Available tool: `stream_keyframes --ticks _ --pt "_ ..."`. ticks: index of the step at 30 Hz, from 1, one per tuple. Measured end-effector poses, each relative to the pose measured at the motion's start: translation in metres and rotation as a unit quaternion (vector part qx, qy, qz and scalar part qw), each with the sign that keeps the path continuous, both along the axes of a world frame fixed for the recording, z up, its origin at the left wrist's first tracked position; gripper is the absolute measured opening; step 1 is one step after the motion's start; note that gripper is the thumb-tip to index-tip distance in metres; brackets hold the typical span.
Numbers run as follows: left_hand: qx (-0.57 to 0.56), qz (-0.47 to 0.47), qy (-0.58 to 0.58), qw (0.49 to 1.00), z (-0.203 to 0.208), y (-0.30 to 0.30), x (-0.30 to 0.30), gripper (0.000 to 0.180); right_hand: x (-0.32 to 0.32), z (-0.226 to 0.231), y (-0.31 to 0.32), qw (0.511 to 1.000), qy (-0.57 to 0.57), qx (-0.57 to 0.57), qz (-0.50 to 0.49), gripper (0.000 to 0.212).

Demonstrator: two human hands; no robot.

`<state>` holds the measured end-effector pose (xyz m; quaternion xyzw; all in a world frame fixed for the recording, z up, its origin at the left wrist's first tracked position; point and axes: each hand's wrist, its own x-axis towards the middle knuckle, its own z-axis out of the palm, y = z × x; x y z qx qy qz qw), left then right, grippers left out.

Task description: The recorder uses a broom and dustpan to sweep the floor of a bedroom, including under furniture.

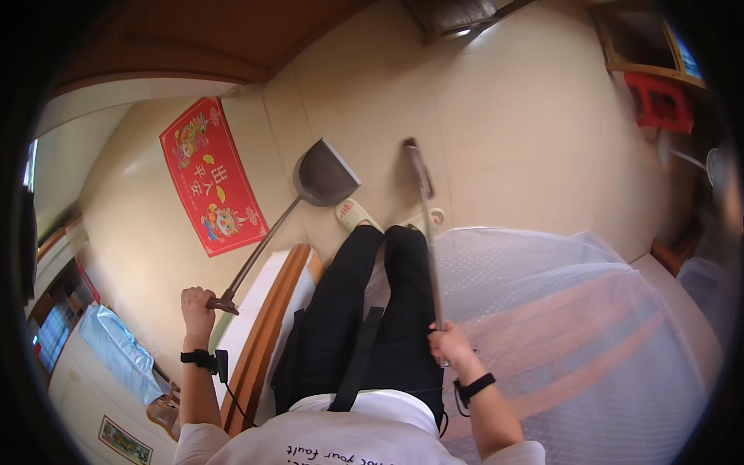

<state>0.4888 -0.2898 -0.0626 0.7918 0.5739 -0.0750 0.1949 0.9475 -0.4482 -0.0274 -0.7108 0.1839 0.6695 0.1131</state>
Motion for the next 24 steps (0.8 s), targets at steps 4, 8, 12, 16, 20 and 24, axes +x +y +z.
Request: stream_keyframes --ticks 4,8,12,16,20,24 --pt "0.017 0.005 -0.011 1.0 0.0 0.0 -0.004 0.01 -0.036 0.004 0.031 0.99 0.123 0.042 -0.058 0.016" --pt "0.0 0.021 -0.037 0.999 0.005 -0.017 0.014 0.01 -0.014 0.022 0.048 0.99 0.131 0.05 -0.001 0.013" --pt "0.021 0.042 -0.047 0.998 0.023 -0.026 0.054 0.012 0.059 0.037 0.075 0.994 0.03 0.059 0.086 0.015" --pt "0.064 0.058 -0.062 0.994 0.042 -0.022 0.095 0.013 0.148 0.009 0.109 0.952 -0.168 0.132 0.218 0.016" --pt "0.056 0.079 -0.058 0.994 0.062 -0.019 0.143 0.013 0.261 -0.06 0.154 0.844 -0.319 0.126 0.412 0.012" --pt "0.032 0.031 -0.058 0.997 0.076 0.024 0.196 0.015 0.326 -0.09 0.205 0.753 -0.363 0.083 0.543 0.013"
